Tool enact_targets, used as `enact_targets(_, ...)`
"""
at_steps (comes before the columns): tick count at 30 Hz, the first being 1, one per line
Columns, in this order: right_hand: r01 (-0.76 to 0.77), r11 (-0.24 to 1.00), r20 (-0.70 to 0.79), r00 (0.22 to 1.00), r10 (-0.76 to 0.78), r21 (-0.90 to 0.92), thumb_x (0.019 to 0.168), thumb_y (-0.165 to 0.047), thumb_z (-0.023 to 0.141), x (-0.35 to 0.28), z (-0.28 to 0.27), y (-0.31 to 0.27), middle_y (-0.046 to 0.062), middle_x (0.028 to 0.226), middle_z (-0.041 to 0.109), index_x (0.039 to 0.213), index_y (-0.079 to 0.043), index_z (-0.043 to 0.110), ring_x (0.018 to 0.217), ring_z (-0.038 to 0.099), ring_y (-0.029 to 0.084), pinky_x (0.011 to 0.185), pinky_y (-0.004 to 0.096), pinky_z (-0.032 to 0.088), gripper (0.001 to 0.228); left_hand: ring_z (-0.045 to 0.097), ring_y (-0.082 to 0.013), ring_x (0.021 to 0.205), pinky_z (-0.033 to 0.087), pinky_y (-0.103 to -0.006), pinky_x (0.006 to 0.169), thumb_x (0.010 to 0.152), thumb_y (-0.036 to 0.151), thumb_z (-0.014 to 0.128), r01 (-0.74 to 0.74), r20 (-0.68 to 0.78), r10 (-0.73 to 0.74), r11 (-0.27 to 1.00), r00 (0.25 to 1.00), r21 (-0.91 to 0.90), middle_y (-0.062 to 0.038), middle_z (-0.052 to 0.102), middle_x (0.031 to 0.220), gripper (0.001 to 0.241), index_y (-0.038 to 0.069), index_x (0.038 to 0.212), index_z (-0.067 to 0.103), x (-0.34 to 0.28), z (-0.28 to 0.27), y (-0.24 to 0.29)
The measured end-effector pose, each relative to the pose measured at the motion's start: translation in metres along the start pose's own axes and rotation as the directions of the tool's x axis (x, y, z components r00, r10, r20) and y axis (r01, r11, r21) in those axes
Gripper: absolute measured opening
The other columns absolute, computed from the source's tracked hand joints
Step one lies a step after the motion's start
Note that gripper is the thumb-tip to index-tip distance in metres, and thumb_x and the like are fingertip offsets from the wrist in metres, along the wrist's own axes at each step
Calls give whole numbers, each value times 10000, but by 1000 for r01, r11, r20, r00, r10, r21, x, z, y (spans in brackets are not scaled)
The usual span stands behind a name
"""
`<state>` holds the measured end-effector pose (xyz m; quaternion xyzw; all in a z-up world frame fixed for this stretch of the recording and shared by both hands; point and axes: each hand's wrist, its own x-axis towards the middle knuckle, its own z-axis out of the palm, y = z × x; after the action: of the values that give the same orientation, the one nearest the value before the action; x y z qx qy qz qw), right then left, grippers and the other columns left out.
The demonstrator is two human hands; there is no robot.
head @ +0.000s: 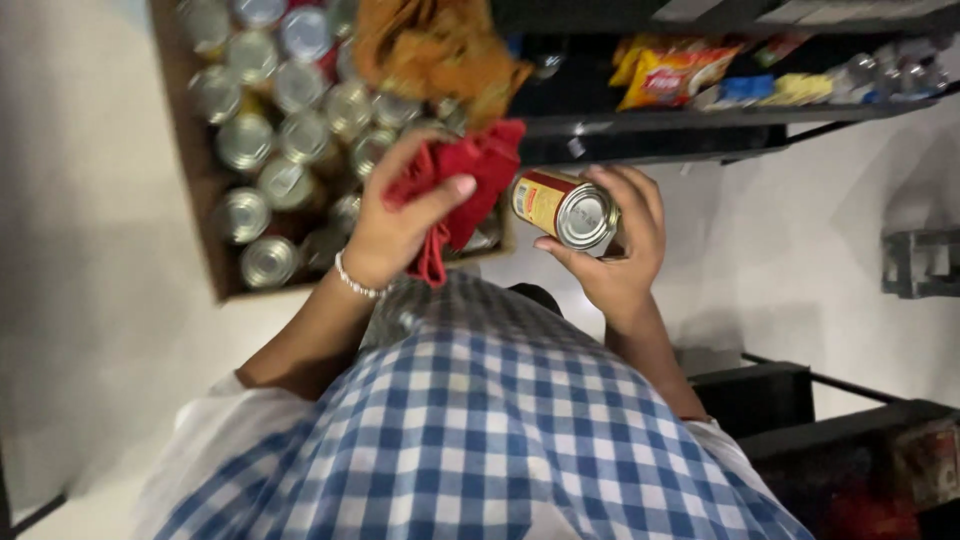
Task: Stocking and organizing various canned food items onto grocery store shelves from a cardboard box.
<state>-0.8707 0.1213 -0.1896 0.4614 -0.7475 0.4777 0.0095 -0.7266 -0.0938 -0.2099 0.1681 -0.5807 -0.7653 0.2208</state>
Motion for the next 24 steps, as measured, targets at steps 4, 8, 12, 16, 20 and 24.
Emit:
enact_targets(4, -88, 929, -104, 986, 134, 358, 769, -133, 993, 22, -21, 70, 104, 1417, 522, 1446, 1, 524, 1330, 601, 247, 1126, 385, 569, 834, 608, -130, 1132, 496, -279, 1024, 928, 88, 792, -66, 81, 52, 981, 995, 182, -26, 642, 1199, 395, 30, 1273, 609, 35, 54, 3)
enact_targets(8, -118, 854, -146, 964, 220, 507, 763, -26, 961, 39, -57, 156, 125, 1436, 573, 1491, 7, 488, 1334, 603, 228, 1158, 369, 532, 869, 630, -133, 1103, 510, -278, 1006, 907, 100, 791, -18, 54, 4, 965, 999, 261, -41, 663, 1179, 373, 50, 1240, 631, 69, 114, -29)
enact_targets(12, -166, 761, -68, 961, 267, 627, 755, -22, 959, 58, -111, 242, 139, 1478, 565, 1489, 22, 498, 1311, 591, 211, 1146, 356, 497, 868, 631, -150, 1092, 496, -284, 982, 891, 109, 806, -40, 36, 27, 913, 999, 407, -55, 655, 1159, 363, 36, 1209, 646, 114, 196, -65)
enact_targets(16, -95, 803, -60, 985, 161, 589, 757, -36, 958, 71, -192, 312, 129, 1480, 549, 1470, 2, 509, 1322, 582, 225, 1149, 366, 491, 843, 633, -147, 1090, 508, -282, 981, 901, 144, 799, 1, 50, -14, 966, 999, 260, -51, 662, 1172, 368, 43, 1216, 639, 168, 286, -103)
enact_targets(20, 62, 893, -192, 981, 28, 446, 761, -44, 939, 81, -270, 381, 108, 1451, 582, 1438, -61, 539, 1338, 589, 257, 1149, 386, 512, 786, 663, -212, 1075, 518, -314, 963, 887, 167, 808, -156, 206, 71, 889, 976, 431, -87, 676, 1160, 371, 45, 1196, 642, 226, 367, -123)
enact_targets(24, 85, 966, -533, 844, 62, 246, 843, 22, 850, 97, -338, 449, 92, 1453, 548, 1473, -82, 531, 1386, 556, 245, 1217, 395, 465, 715, 683, -258, 1108, 527, -345, 996, 880, 178, 813, -300, 341, 160, 861, 926, 411, -111, 683, 1176, 382, 38, 1183, 627, 276, 429, -147)
